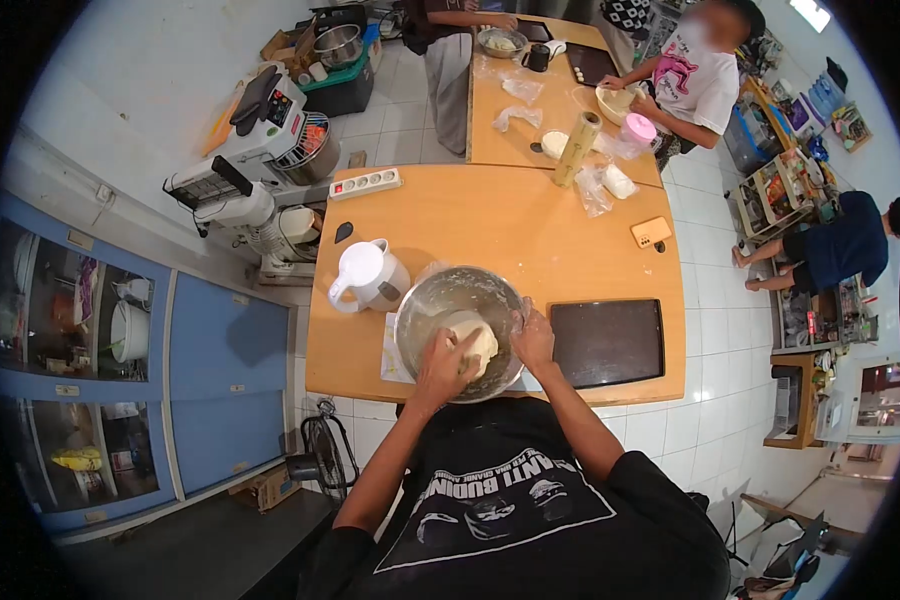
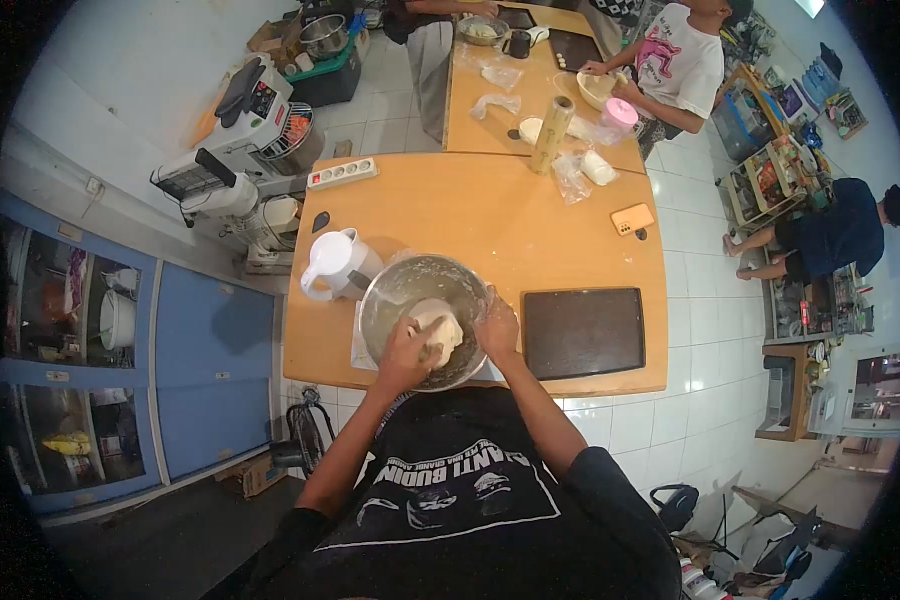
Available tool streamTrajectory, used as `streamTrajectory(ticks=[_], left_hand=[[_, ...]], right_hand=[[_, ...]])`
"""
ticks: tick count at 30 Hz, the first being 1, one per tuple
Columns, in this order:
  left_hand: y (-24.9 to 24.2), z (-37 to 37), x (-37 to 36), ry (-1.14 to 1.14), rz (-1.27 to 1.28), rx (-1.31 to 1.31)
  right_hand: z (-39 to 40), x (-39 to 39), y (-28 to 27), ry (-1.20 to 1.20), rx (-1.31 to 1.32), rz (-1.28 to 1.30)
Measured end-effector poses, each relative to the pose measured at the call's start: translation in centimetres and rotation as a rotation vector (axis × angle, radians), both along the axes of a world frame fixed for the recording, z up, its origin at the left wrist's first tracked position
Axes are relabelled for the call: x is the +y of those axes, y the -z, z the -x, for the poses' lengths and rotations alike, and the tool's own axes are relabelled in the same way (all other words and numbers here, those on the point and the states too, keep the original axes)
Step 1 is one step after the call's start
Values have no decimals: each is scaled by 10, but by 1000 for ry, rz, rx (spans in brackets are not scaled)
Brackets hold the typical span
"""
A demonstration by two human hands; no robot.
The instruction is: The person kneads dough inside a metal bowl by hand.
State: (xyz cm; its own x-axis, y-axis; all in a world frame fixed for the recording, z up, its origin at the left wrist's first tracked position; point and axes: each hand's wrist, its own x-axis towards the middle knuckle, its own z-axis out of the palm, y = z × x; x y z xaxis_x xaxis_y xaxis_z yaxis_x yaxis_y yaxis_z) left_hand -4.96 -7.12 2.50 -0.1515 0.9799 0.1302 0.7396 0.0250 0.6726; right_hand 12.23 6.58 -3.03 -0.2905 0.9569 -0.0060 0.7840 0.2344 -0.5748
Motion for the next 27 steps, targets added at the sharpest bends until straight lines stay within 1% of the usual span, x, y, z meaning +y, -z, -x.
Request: streamTrajectory(ticks=[1, 2, 3, 4, 5, 6, 8, 9, 11, 15, 17, 21, 23, 27], left_hand=[[4, -5, -7, 49, 132, 131], [8, -11, -9, 48, 131, 132], [6, -17, -8, 48, 24, 216], [6, -21, -7, 51, -80, 299], [7, -23, -2, 85, 50, 244], [13, -23, 0, 89, 54, 244], [23, -23, 11, 141, 139, 104], [28, -24, 16, 143, 139, 102], [38, -24, 23, 98, 57, 136], [47, -26, 39, 72, 129, 114], [47, -26, 48, -4, 97, 155], [47, -22, 67, -35, 94, 69], [40, -20, 78, -64, 147, 86], [43, -14, 102, -50, 232, 68]], right_hand=[[1, -1, 2, -7, 12, -51], [2, 1, 3, -14, 25, -105], [4, 4, -2, -15, 29, -108], [4, 5, -10, -23, 21, -34], [5, 5, -17, -30, 11, 41], [5, 3, -13, -26, 12, 45], [4, 4, -7, -32, 24, -38], [3, 3, -7, -30, 22, -37], [3, 1, -4, -44, 48, -83], [5, 1, -2, -15, 62, -64], [5, 2, -10, -30, 84, -23], [7, 0, -13, 9, 100, -11], [7, 0, -11, 30, 130, 4], [6, 0, -3, 30, 122, -42]])
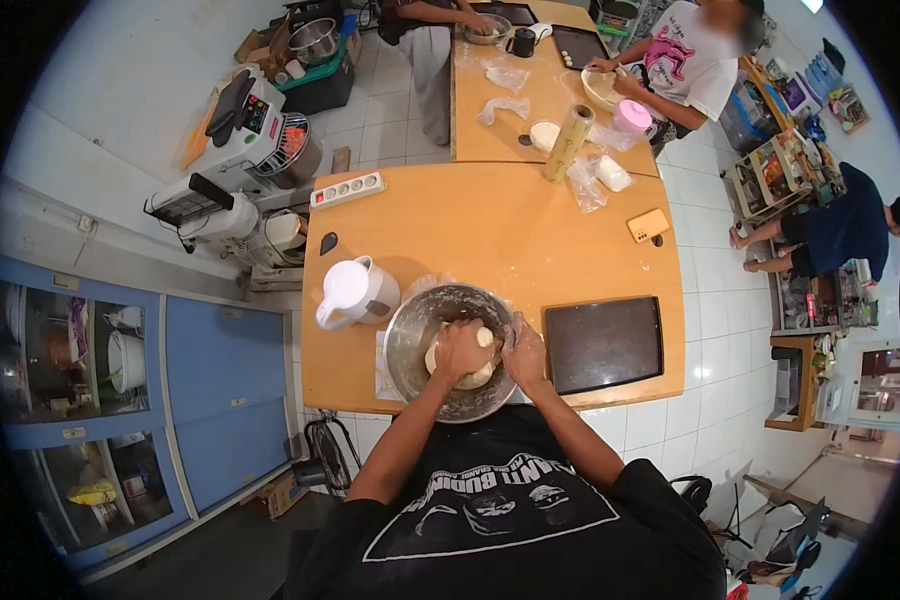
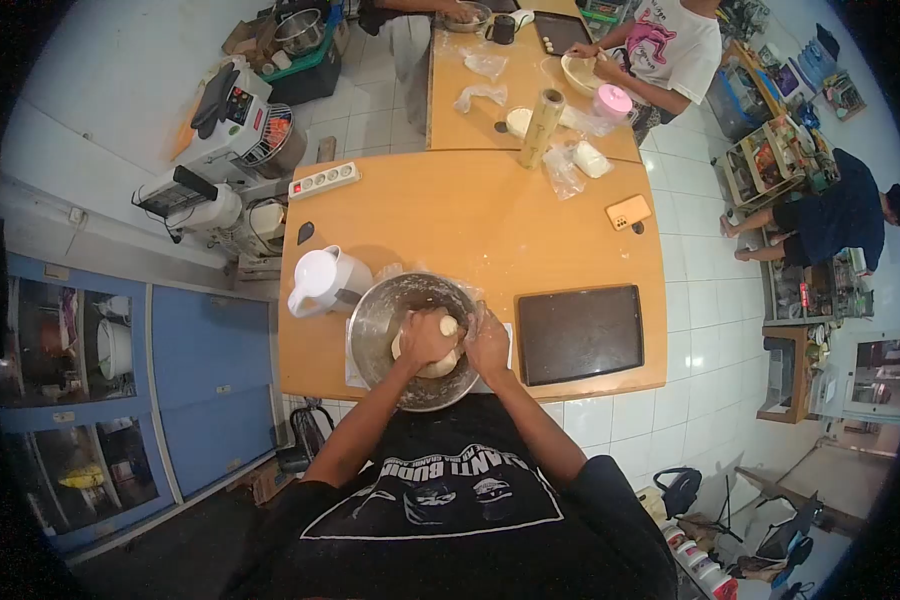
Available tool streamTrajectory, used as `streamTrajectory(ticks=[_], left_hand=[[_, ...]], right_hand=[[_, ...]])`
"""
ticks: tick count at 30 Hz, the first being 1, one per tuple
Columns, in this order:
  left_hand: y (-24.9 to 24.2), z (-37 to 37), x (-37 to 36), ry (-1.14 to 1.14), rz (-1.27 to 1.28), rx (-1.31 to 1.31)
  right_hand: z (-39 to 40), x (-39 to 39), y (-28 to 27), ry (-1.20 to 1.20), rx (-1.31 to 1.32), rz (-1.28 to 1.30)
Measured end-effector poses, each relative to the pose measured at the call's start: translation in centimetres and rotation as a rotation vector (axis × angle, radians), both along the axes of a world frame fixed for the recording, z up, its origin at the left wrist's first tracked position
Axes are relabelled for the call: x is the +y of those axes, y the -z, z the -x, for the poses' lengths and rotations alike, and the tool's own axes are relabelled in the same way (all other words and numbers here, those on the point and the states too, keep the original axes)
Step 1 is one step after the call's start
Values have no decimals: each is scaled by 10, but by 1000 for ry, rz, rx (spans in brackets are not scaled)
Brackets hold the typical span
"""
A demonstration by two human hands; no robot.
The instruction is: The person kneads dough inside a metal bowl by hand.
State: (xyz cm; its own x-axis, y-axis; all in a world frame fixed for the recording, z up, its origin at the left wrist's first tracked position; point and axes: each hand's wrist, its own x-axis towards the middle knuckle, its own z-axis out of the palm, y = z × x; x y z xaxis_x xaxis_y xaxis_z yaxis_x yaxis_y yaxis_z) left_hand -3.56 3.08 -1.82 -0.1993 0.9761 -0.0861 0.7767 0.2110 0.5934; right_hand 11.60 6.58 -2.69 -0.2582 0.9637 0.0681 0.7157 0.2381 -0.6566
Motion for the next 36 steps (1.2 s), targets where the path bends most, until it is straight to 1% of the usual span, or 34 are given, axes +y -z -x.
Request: streamTrajectory(ticks=[2, 6, 9, 12, 14, 15, 17, 18, 19, 21, 22, 23, 24, 25, 26, 27, 29, 30, 32, 33, 35, 36], left_hand=[[3, 4, 8, 50, 133, -4], [-2, 6, 17, 30, 137, 28], [0, 7, 17, 35, 159, 25], [8, 10, 12, -3, 113, -44], [17, 12, 5, -160, 73, -258], [11, 11, -1, -170, 70, -259], [-7, 11, -17, -476, -155, -446], [4, 18, -27, -479, -193, -503], [-11, 22, -37, -481, -193, -499], [-40, 27, -58, -362, -260, -312], [-42, 30, -69, -295, -218, -298], [-43, 32, -76, -301, -219, -296], [-45, 33, -82, -227, -150, -115], [-47, 35, -86, -151, -81, 66], [-43, 37, -90, -83, -155, 232], [-40, 38, -87, -87, -156, 236], [-34, 37, -76, -46, -233, 100], [-32, 34, -72, -49, -235, 99], [-29, 26, -65, -29, 32, -383], [-31, 21, -65, -29, 28, -382], [-40, 8, -69, 39, -95, -228], [-38, 1, -69, 84, -184, -35]], right_hand=[[-1, -1, 7, -7, -11, -38], [-2, -1, 3, -16, -12, -24], [-1, -2, -4, -16, -44, 42], [2, -2, -8, -8, -61, 49], [0, 4, -10, -67, -126, 48], [0, 6, -10, -77, -127, 46], [-1, 8, -8, -82, -138, 82], [-1, 6, -8, -86, -135, 84], [-2, 3, -9, -59, -103, 84], [-2, 1, -14, -36, -71, 83], [-2, 1, -20, -42, -94, 106], [-1, 1, -24, -50, -116, 127], [0, 1, -18, -55, -114, 126], [2, 2, -13, -101, -100, 65], [3, 2, -7, -147, -86, 6], [6, 2, -8, -152, -83, 4], [8, 3, -9, -156, -126, 82], [7, 2, -6, -159, -127, 80], [7, 0, 0, -123, -112, 58], [6, -2, -2, -124, -112, 54], [6, -5, -6, -76, -98, 79], [5, -9, -5, -70, -97, 77]])
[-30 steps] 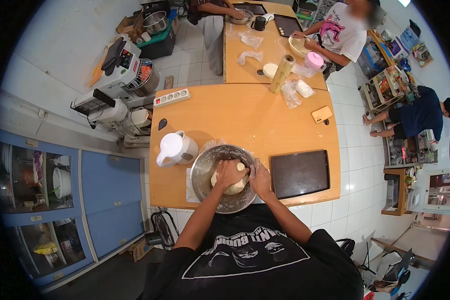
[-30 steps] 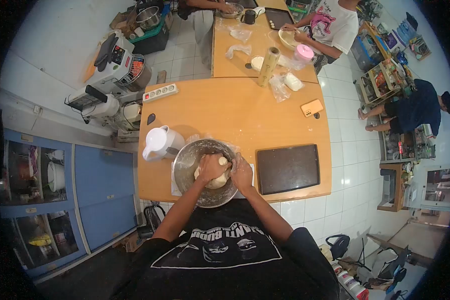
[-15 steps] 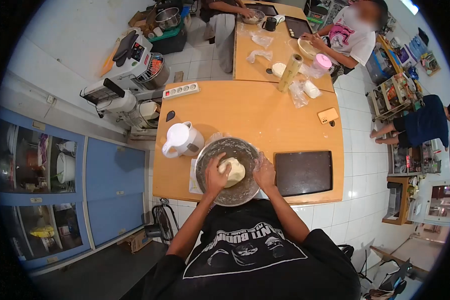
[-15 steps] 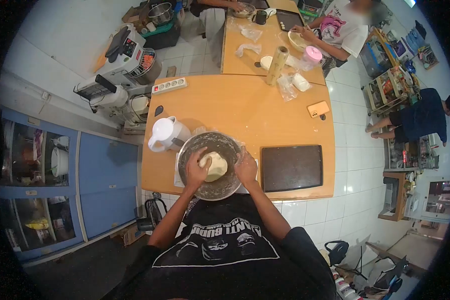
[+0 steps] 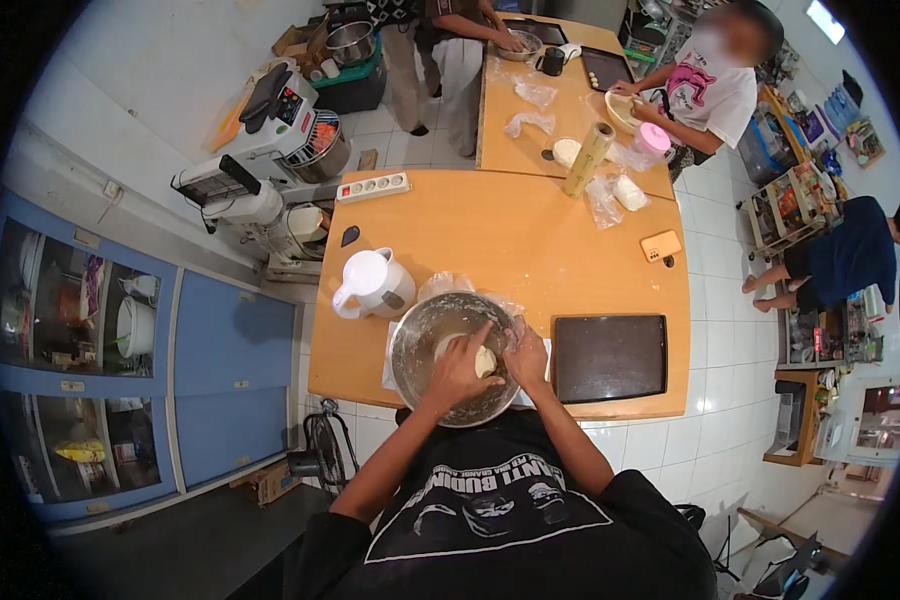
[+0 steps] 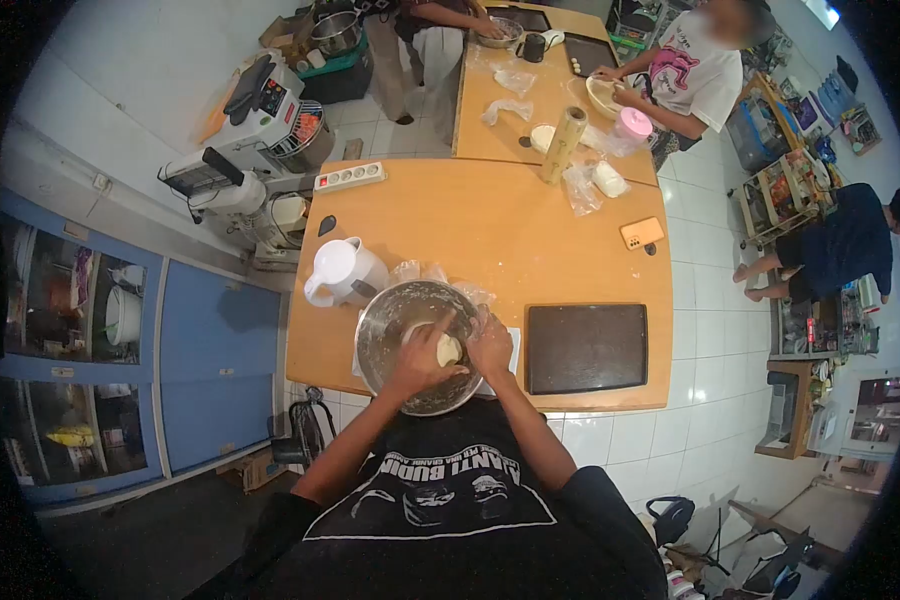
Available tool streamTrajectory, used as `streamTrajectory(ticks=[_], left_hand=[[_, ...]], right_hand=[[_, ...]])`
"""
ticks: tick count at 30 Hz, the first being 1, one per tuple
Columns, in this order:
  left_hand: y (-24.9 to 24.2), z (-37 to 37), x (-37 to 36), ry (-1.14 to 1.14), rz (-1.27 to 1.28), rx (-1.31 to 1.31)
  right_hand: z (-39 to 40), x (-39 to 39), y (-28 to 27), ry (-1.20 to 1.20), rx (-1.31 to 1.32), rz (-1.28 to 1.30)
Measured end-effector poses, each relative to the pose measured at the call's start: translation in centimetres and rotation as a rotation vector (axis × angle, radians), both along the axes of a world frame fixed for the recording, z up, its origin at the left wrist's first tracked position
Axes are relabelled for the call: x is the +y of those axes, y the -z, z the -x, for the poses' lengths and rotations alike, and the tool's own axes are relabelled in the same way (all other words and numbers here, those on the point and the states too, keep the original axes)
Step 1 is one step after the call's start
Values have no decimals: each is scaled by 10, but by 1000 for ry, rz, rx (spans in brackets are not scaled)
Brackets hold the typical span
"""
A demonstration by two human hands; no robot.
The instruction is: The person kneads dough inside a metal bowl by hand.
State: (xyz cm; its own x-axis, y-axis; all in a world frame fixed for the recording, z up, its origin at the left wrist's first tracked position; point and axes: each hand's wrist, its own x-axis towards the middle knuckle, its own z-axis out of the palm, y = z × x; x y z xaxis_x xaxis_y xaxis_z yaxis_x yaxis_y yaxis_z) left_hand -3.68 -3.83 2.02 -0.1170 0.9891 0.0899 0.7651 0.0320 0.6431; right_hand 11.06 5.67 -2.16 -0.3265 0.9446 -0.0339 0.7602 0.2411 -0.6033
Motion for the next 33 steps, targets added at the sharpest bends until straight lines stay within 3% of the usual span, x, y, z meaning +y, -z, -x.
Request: streamTrajectory(ticks=[3, 6, 12, 15, 20, 24, 27, 31, 33], left_hand=[[24, -12, 4, -67, 122, 125], [37, -11, 15, -129, 184, 104], [62, 1, 43, -145, 79, 217], [44, 8, 53, -186, 215, 39], [52, 13, 39, -262, -100, -71], [24, -3, 6, -407, -357, -234], [21, -9, -14, -437, -362, -223], [-27, -4, -22, -426, -247, 46], [-27, 14, -23, -181, 96, 206]], right_hand=[[0, 4, 1, 8, 62, -72], [0, 4, -1, -6, 58, 31], [1, 3, -7, 11, 49, 30], [2, 2, -7, 31, 55, 25], [0, 3, 4, 0, -57, -65], [-3, 3, 5, 17, -47, -66], [-7, 1, 1, 38, -39, -55], [-7, 0, 2, -22, -9, -98], [-5, 2, 1, -46, 10, -127]])
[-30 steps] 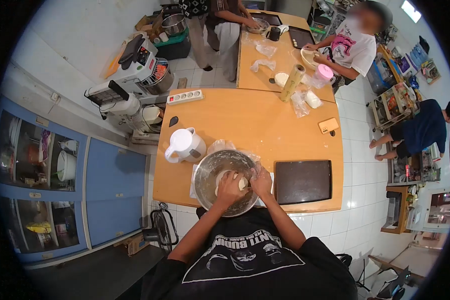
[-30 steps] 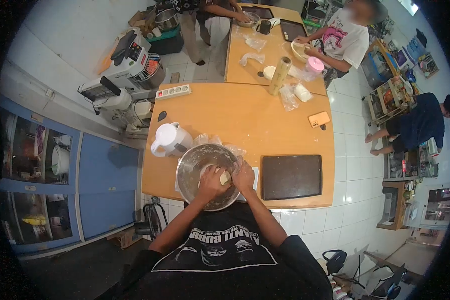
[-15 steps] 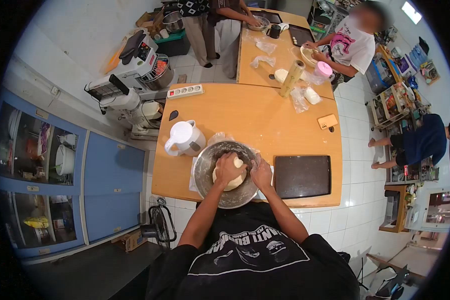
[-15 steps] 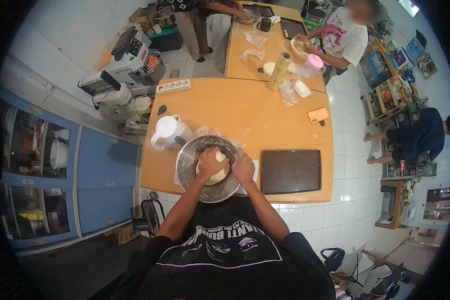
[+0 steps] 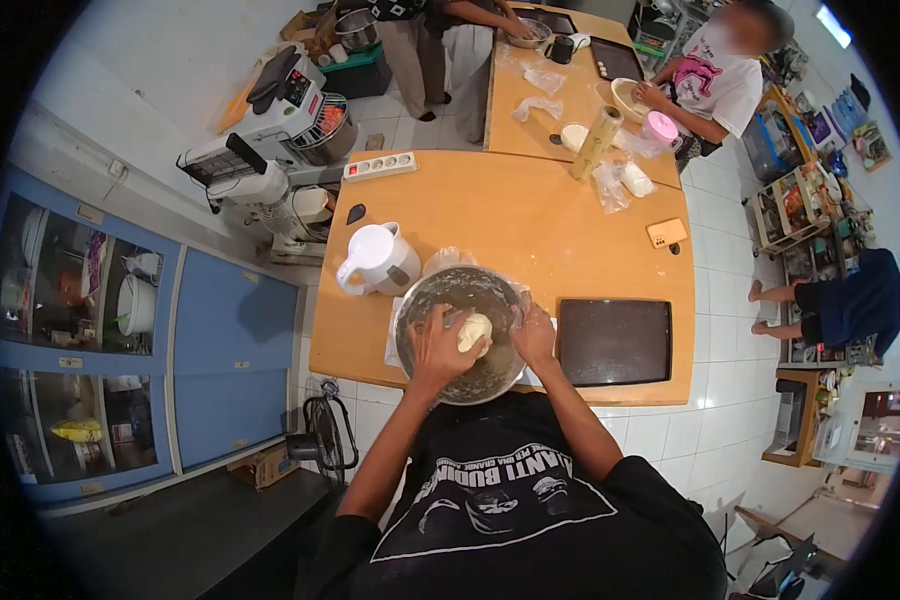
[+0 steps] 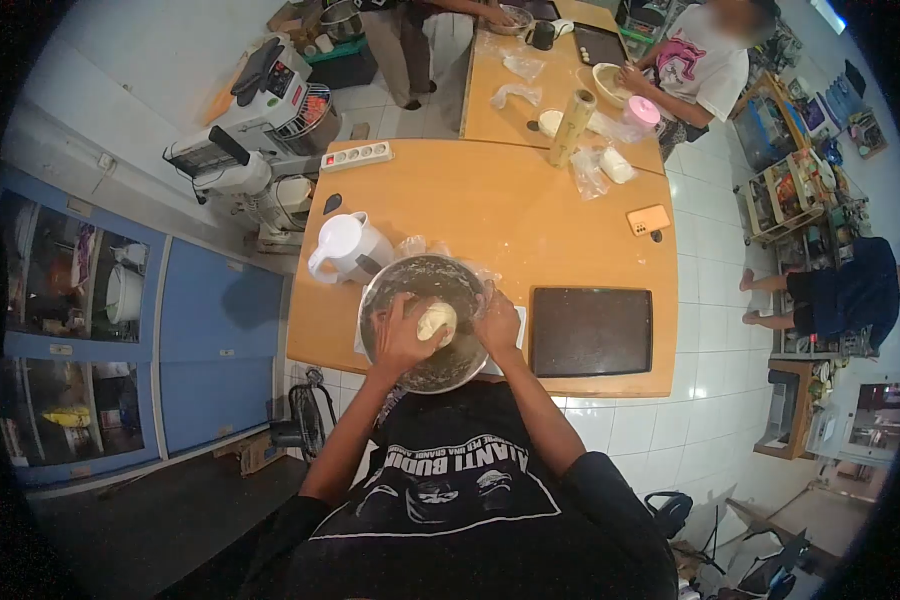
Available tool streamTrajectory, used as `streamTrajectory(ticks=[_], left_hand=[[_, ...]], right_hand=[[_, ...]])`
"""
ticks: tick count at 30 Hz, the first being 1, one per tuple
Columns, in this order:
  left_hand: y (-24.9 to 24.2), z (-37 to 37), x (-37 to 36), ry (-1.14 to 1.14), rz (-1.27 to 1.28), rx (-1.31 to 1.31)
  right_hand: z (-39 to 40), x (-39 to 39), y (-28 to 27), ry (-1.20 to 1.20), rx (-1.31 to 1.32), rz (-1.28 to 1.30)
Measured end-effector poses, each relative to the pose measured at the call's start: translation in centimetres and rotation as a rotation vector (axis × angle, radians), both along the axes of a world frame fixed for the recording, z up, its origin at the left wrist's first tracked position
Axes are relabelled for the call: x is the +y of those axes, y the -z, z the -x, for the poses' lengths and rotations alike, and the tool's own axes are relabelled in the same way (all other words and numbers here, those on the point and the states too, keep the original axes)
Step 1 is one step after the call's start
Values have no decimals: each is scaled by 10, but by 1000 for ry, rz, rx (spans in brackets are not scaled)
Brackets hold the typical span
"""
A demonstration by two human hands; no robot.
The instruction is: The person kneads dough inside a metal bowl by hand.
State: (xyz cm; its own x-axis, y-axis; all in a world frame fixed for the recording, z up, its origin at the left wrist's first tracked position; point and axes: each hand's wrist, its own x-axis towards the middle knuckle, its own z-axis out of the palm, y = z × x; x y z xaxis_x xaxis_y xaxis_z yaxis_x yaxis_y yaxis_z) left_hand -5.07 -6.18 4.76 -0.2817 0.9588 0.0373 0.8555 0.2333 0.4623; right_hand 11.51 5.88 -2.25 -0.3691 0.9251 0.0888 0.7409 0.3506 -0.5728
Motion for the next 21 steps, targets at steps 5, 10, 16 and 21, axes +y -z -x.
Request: streamTrajectory(ticks=[5, 10, 16, 21], left_hand=[[29, 22, 7, 140, 4, -110], [40, 5, 21, 163, -116, -209], [70, -9, 51, 0, -219, 1], [80, -5, 61, 13, -245, 43]], right_hand=[[1, 1, 0, 16, -17, 58], [4, -1, 0, 33, -8, 77], [5, -1, -5, 29, 80, 64], [3, -7, 1, 76, 111, 83]])
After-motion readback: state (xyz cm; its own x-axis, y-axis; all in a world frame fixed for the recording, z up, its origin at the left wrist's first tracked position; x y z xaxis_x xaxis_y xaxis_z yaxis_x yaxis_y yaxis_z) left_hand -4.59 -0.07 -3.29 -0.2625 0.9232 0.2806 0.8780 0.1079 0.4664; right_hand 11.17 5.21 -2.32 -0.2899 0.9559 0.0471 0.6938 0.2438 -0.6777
